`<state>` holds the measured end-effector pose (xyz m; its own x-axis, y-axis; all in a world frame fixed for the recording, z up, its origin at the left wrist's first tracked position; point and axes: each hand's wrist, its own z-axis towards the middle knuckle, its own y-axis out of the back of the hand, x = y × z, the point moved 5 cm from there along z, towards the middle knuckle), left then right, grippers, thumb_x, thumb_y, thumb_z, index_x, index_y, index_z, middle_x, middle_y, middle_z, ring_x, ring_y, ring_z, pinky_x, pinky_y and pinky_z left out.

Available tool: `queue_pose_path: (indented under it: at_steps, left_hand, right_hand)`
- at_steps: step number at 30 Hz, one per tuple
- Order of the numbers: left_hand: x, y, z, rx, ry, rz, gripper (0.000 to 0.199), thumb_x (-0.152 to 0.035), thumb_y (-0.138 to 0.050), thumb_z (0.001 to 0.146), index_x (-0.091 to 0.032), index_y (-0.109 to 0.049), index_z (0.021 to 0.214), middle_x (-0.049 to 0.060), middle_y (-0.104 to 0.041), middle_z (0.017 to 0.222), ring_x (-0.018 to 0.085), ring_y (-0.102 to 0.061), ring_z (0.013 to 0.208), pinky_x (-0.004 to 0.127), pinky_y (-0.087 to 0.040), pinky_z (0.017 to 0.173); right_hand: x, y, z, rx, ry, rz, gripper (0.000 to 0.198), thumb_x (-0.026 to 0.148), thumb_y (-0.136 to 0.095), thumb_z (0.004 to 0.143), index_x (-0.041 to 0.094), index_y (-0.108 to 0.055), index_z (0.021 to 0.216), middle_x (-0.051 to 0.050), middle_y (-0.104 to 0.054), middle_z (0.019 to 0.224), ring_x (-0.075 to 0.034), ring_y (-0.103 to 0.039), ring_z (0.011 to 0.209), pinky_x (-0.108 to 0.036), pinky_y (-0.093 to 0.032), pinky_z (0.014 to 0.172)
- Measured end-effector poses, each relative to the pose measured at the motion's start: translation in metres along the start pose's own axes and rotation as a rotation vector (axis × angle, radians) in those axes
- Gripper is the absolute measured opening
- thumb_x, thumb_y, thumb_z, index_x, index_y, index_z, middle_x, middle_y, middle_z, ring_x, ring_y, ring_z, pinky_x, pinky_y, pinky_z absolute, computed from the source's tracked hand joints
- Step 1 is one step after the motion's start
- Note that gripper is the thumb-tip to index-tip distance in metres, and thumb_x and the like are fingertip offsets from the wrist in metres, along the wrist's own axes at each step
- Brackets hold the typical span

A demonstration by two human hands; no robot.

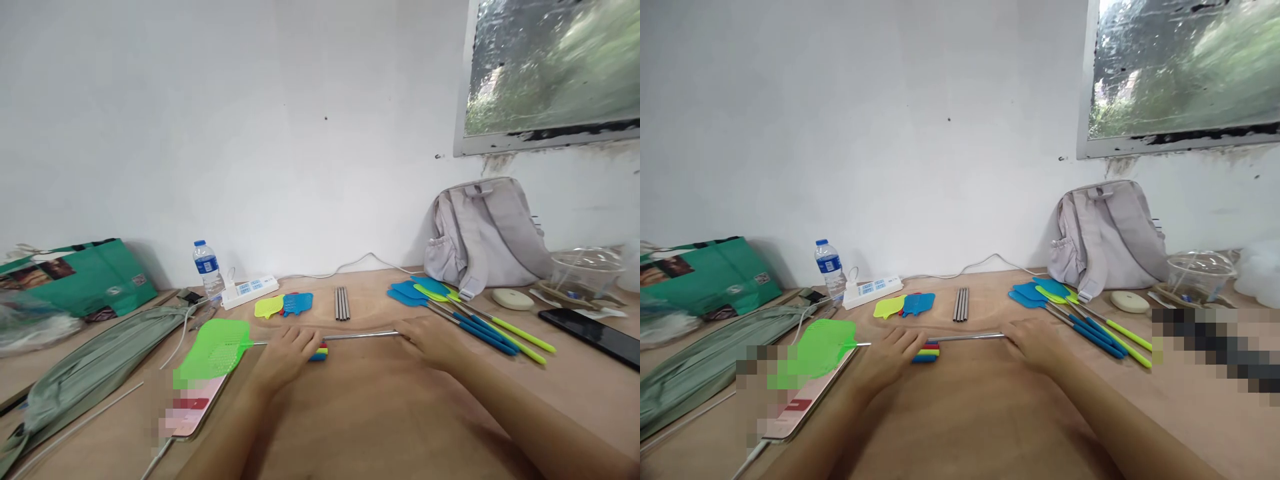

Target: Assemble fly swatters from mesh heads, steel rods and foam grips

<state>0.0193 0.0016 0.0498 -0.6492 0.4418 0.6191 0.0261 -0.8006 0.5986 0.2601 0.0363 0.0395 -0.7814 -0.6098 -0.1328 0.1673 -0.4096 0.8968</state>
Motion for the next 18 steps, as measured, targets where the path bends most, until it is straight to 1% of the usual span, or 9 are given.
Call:
queue_pose_path:
  at_steps: [3,8,14,18]
  left_hand:
    - [0.01,0.003,-0.005,-0.035,-0.01,0.015,0.019,-0.009,-0.04,0.081,-0.017,-0.051,0.093,0.001,-0.057,0.079,0.016,-0.05,0.072,0.03,-0.036,0.065]
    - [0.02,0.009,-0.01,-0.065,-0.039,0.052,0.017,-0.009,-0.04,0.082,-0.018,-0.051,0.091,0.001,-0.056,0.074,0.015,-0.05,0.067,0.029,-0.035,0.063]
    - [0.038,0.006,-0.025,-0.041,-0.015,0.052,0.016,-0.009,-0.04,0.082,-0.018,-0.052,0.088,0.002,-0.057,0.075,0.015,-0.051,0.069,0.029,-0.038,0.066]
    - [0.047,0.005,-0.034,-0.045,-0.005,0.05,0.018,-0.008,-0.039,0.082,-0.018,-0.053,0.088,0.003,-0.059,0.077,0.015,-0.053,0.072,0.029,-0.038,0.066]
  right_hand:
    - [-0.011,0.002,-0.003,-0.058,0.044,-0.056,0.015,0.019,-0.04,0.079,0.02,-0.054,0.074,-0.001,-0.062,0.066,-0.013,-0.053,0.06,-0.025,-0.021,0.053]
    - [-0.017,0.002,-0.003,-0.135,0.098,-0.099,0.016,0.02,-0.04,0.079,0.019,-0.051,0.069,-0.001,-0.059,0.061,-0.013,-0.052,0.058,-0.025,-0.02,0.051]
    - [-0.028,0.005,-0.009,-0.198,0.064,-0.167,0.019,0.022,-0.038,0.081,0.02,-0.052,0.068,-0.001,-0.061,0.065,-0.012,-0.052,0.054,-0.027,-0.017,0.049]
    - [-0.04,0.006,-0.015,-0.232,0.048,-0.188,0.022,0.025,-0.036,0.083,0.02,-0.053,0.069,-0.001,-0.059,0.059,-0.012,-0.05,0.051,-0.027,-0.019,0.049]
